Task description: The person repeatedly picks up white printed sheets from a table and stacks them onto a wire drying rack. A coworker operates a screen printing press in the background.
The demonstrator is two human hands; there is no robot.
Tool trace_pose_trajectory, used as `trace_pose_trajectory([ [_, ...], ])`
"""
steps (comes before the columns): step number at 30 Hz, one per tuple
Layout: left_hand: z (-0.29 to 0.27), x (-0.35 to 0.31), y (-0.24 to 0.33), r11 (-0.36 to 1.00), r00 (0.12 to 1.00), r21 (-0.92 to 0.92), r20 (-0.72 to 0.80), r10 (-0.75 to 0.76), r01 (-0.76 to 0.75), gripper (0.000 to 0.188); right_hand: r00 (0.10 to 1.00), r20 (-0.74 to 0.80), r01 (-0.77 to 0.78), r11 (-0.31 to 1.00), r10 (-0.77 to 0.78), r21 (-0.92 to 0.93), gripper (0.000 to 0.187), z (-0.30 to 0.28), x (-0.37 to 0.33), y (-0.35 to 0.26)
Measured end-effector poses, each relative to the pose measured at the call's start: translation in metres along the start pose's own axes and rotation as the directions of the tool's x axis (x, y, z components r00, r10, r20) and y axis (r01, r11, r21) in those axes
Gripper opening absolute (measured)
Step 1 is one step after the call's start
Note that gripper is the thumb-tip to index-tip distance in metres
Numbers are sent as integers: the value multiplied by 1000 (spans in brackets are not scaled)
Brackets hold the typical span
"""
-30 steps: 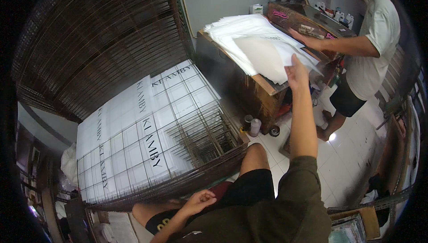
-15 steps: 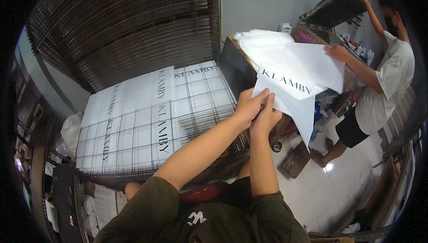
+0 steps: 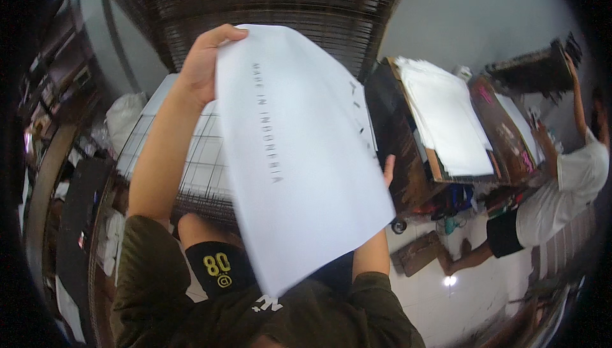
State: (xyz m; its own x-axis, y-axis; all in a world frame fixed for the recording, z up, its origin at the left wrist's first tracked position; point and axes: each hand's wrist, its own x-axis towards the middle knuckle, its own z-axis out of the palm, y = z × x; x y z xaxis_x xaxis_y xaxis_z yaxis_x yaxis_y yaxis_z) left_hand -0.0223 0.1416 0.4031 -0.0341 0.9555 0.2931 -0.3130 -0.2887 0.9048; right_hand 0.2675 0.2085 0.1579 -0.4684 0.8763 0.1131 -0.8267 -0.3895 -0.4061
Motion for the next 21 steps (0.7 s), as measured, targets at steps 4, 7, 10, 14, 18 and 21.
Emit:
trace_pose_trajectory([
  [4, -70, -65, 25, 999, 980, 21, -193, -42, 47, 34, 989, -65, -148, 958, 136, -246, 44, 10, 28, 35],
  [7, -118, -116, 35, 995, 973, -98, -225, -48, 26, 35, 965, 68, -195, 867, 253, -458, 44, 28, 52, 55],
  [10, -191, -183, 9, 992, 947, -115, -321, 19, -59, 39, 927, 127, -230, 804, 352, -549, 48, 84, 65, 51],
  [14, -236, -281, -63, 986, 798, -87, -599, 60, -140, 37, 832, 320, 14, 560, 453, -829, 59, 194, 81, 62],
  [18, -241, -367, -186, 994, 415, 31, -910, -16, 106, 39, 480, 491, 412, 307, 727, -858, 63, 318, 79, 117],
  [21, -210, -406, -287, 587, 403, 544, -839, 366, 600, 52, 204, 396, 637, 186, 895, -748, 53, 376, 86, 178],
])
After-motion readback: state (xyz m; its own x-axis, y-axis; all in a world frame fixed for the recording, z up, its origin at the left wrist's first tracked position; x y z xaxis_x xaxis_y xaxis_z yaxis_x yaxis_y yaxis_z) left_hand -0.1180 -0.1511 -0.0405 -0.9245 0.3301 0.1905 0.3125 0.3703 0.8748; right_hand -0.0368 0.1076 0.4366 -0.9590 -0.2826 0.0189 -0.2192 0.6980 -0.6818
